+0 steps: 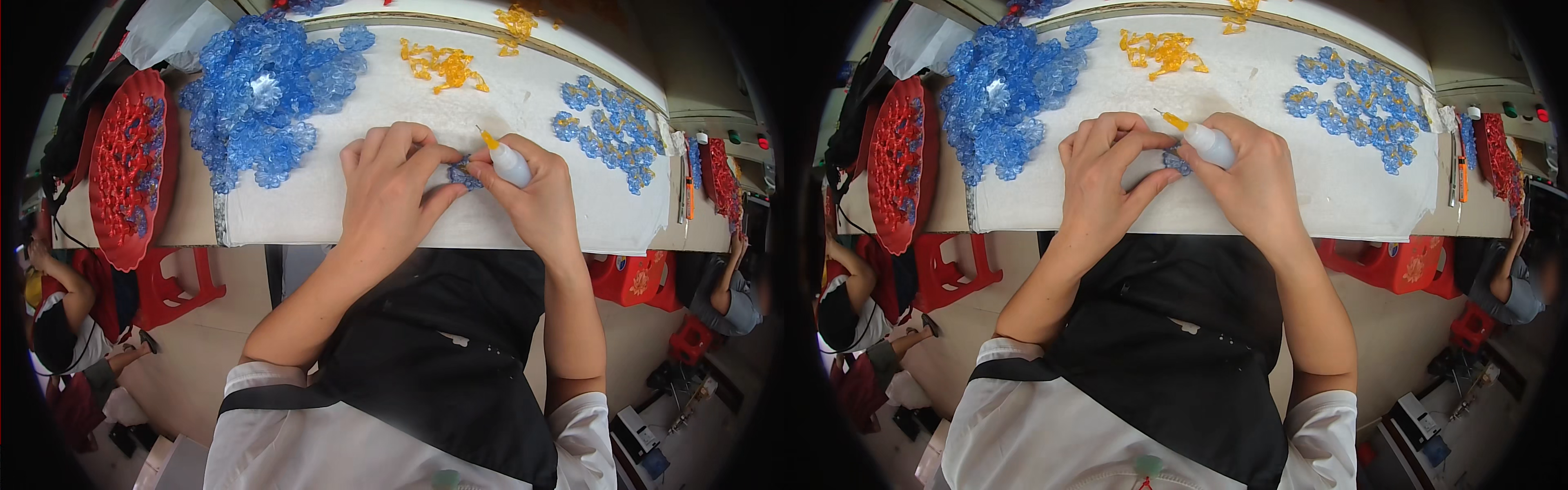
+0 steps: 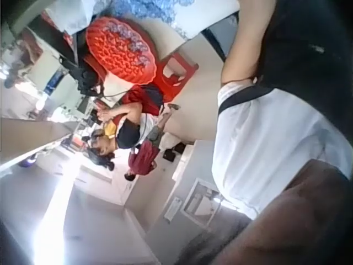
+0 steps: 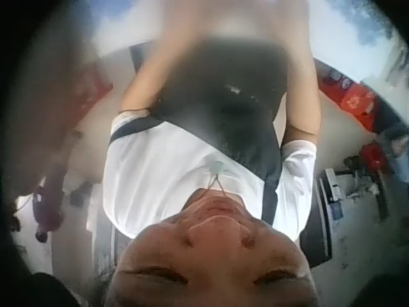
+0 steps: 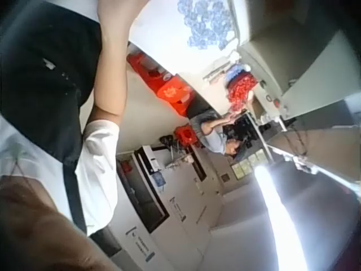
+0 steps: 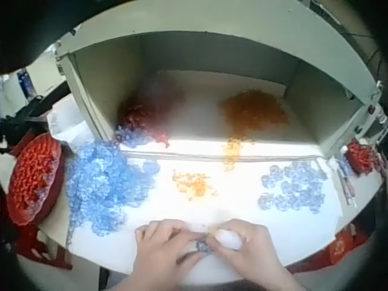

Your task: The person applies glue to small blue snowflake-shaped toy parts using a glue bottle.

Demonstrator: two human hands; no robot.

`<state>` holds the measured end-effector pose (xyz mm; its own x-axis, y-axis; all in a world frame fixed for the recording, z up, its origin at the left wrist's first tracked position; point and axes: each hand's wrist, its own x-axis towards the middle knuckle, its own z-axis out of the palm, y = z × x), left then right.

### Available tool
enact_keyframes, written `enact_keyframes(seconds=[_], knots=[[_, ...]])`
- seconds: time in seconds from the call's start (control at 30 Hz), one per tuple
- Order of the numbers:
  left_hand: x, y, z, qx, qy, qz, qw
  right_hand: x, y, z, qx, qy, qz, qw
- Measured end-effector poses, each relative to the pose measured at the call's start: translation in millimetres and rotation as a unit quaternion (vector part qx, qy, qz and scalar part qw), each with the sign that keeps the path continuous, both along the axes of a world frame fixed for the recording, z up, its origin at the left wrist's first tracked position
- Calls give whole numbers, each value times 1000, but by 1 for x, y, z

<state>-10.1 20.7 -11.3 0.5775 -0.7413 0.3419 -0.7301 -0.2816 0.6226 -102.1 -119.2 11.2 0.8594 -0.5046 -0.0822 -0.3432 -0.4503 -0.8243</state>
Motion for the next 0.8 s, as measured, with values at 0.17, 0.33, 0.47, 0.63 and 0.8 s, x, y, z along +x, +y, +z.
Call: enact_keyframes(seconds=[0.17, 0.33, 0.47, 0.63, 0.8], knots=[[0, -1, -1, -5, -3, 0, 1000, -2, 2, -2, -28, -21, 7, 999], [0, -1, -2, -11, 0, -3, 1000, 2, 1, 4, -38, 4, 17, 999], [0, -1, -3, -6, -2, -4, 1000, 3, 2, 3, -74, -11, 26, 997], [1, 0, -2, -15, -7, 1, 1000, 3, 8, 7, -130, -25, 36, 991], [-1, -3, -2, -11, -1, 2, 1000, 3, 5, 4, -158, -34, 51, 985]])
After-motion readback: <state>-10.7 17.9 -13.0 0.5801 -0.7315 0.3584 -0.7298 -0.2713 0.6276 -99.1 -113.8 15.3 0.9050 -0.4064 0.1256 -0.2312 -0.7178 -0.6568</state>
